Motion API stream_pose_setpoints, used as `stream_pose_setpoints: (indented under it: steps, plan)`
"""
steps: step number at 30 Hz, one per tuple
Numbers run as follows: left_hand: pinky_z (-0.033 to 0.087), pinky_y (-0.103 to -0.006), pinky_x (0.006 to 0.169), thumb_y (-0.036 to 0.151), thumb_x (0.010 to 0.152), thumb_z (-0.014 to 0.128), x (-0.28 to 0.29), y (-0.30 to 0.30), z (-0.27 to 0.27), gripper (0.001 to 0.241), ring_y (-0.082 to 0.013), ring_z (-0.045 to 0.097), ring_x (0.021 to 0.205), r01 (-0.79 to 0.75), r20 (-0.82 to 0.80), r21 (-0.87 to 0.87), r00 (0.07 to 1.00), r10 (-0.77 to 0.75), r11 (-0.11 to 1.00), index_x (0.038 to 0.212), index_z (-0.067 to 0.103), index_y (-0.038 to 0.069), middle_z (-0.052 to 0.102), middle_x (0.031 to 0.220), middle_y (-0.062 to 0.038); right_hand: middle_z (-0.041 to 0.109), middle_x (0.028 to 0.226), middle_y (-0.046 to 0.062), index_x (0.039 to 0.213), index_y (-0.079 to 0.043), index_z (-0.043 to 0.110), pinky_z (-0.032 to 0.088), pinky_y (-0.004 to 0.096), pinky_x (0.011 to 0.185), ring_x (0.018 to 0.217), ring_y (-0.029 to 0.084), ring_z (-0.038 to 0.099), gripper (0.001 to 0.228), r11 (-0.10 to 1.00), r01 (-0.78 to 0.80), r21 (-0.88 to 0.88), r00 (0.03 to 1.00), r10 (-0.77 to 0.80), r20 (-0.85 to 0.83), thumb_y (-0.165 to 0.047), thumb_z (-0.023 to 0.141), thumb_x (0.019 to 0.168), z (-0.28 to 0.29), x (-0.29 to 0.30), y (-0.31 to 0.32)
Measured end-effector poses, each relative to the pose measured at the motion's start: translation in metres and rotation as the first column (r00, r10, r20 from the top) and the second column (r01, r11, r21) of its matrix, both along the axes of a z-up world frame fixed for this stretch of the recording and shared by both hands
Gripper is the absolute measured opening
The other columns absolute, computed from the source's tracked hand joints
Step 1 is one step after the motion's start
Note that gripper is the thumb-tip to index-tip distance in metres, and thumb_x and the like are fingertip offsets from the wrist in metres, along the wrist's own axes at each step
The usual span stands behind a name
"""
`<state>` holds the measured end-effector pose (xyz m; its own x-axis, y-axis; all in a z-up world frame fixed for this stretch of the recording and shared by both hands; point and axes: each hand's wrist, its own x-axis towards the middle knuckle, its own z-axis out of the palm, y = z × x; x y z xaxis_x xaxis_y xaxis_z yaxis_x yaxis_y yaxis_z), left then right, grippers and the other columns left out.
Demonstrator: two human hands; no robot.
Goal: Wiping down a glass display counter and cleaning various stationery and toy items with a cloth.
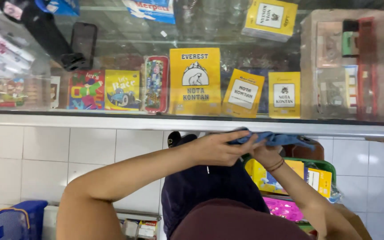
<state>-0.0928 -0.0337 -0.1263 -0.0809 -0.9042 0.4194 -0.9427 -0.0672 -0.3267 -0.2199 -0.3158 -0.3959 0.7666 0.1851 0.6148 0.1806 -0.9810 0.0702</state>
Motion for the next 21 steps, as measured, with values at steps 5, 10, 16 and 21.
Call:
stream_pose_setpoints:
  steps: [5, 10, 16, 21]
  plan:
    - [0.031, -0.0372, 0.125, 0.022, 0.092, 0.058, 0.011, 0.099, 0.006, 0.054, -0.0175, 0.043, 0.141, -0.159, 0.164, 0.02, 0.974, 0.154, 0.987, 0.143, 0.065, 0.005, 0.054, 0.155, 0.002, 0.066, 0.129, 0.016, 0.128, -0.005, 0.066, 0.047, 0.057, 0.097, 0.119, 0.037, 0.061, 0.054, 0.969, -0.249, 0.006, 0.958, 0.247, -0.144, -0.041, 0.071, 0.088, 0.065, 0.041, 0.109]
    - [0.036, -0.0378, 0.121, 0.016, 0.095, 0.06, 0.025, 0.227, -0.016, 0.045, -0.0218, 0.043, 0.139, -0.277, 0.265, 0.133, 0.935, 0.235, 0.952, 0.139, 0.068, 0.011, 0.056, 0.152, 0.003, 0.057, 0.136, 0.013, 0.132, -0.01, 0.067, 0.052, 0.047, 0.103, 0.125, 0.031, 0.056, 0.036, 0.869, -0.428, -0.247, 0.883, 0.343, -0.321, -0.023, 0.062, 0.098, 0.102, 0.069, 0.21]
    - [0.032, -0.0372, 0.123, 0.022, 0.099, 0.057, 0.041, 0.325, -0.019, 0.04, -0.0224, 0.04, 0.141, -0.326, 0.287, 0.14, 0.917, 0.277, 0.935, 0.136, 0.072, 0.016, 0.055, 0.153, 0.01, 0.056, 0.15, -0.007, 0.136, -0.021, 0.07, 0.041, 0.033, 0.079, 0.112, 0.015, 0.044, 0.038, 0.825, -0.558, -0.091, 0.823, 0.536, -0.188, -0.024, 0.061, 0.099, 0.138, 0.093, 0.303]
    - [0.027, -0.0419, 0.125, 0.026, 0.102, 0.059, 0.041, 0.294, -0.047, 0.039, -0.0236, 0.039, 0.141, -0.278, 0.206, 0.034, 0.942, 0.265, 0.96, 0.137, 0.073, 0.019, 0.054, 0.154, 0.008, 0.056, 0.145, -0.008, 0.13, -0.022, 0.071, 0.035, 0.042, 0.102, 0.136, 0.009, 0.045, 0.037, 0.817, -0.544, -0.19, 0.839, 0.528, -0.133, -0.028, 0.062, 0.094, 0.165, 0.088, 0.264]
